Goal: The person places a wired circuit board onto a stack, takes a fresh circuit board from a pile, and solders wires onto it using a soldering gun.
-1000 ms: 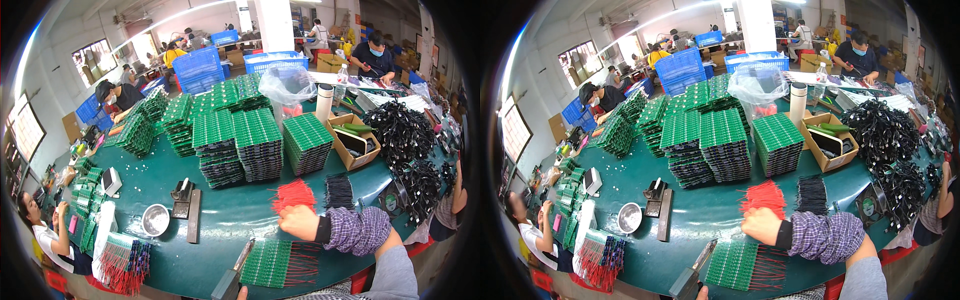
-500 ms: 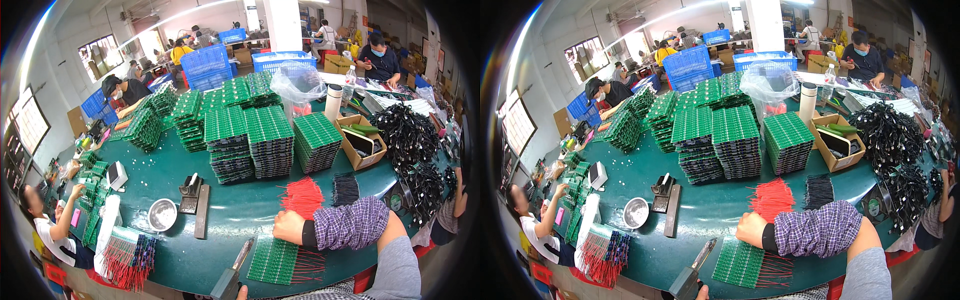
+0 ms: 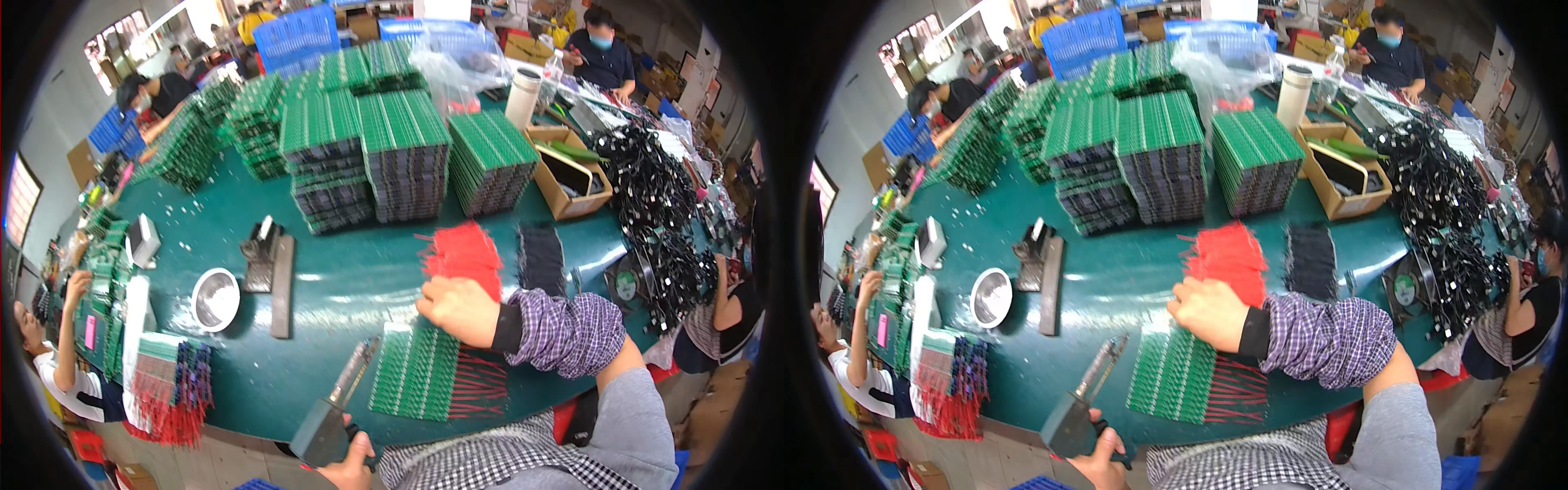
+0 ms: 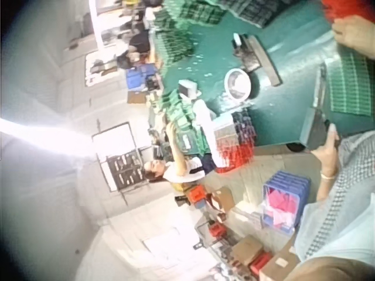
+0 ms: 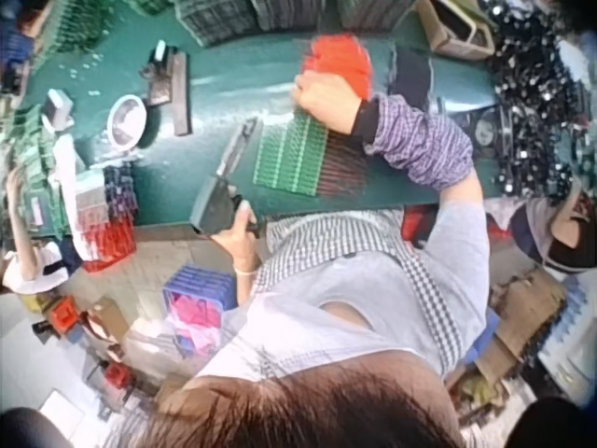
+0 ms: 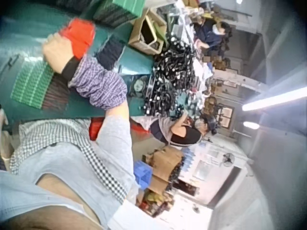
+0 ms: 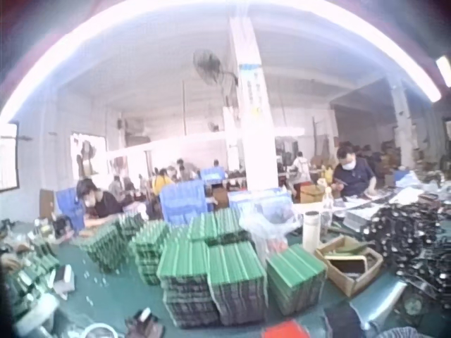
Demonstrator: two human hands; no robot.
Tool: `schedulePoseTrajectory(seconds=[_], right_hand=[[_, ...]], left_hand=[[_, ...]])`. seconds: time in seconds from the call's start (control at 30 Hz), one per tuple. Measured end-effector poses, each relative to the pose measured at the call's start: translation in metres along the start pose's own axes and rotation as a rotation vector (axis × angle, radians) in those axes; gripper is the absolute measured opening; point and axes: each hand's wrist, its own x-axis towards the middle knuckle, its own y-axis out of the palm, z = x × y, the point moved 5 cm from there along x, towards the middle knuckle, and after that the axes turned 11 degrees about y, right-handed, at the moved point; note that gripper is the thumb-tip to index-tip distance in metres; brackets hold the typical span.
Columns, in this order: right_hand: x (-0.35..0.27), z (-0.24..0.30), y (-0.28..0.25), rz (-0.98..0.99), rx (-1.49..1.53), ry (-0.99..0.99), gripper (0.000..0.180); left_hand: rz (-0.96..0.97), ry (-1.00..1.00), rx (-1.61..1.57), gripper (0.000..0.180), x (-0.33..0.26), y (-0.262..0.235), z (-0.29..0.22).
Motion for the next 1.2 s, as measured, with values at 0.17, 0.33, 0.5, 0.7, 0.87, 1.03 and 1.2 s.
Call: schedulePoseTrajectory(seconds=[0.17,0.33,0.5,0.7,0.87,1.03,1.2], right_hand=[[-0.035,-0.013,0.000,-0.091,0.391,0.217,0.012],[-0.058,-0.008,0.009,-0.166,0.473,0.286,0.017],[-0.070,0.000,0.010,-0.172,0.448,0.335,0.021],[-0.072,0.003,0.014,-0.210,0.365,0.294,0.024],[-0.072,0.003,0.015,-0.196,0.344,0.293,0.026],[-0.072,0.005,0.013,-0.186,0.332,0.278,0.025],[-0.072,0.005,0.014,-0.173,0.332,0.263,0.026]], left_hand=[[-0.004,0.007,-0.036,0.059,0.006,-0.005,0.022],[0.025,-0.005,0.097,0.056,0.003,0.004,0.030],[0.094,-0.005,0.245,0.050,-0.002,0.005,0.038],[0.146,0.089,0.339,0.044,0.002,0.013,0.043],[0.209,0.061,0.359,0.039,0.005,0.027,0.032],[0.228,-0.021,0.472,0.037,0.005,0.032,0.028],[0.233,-0.011,0.470,0.036,0.006,0.034,0.029]])
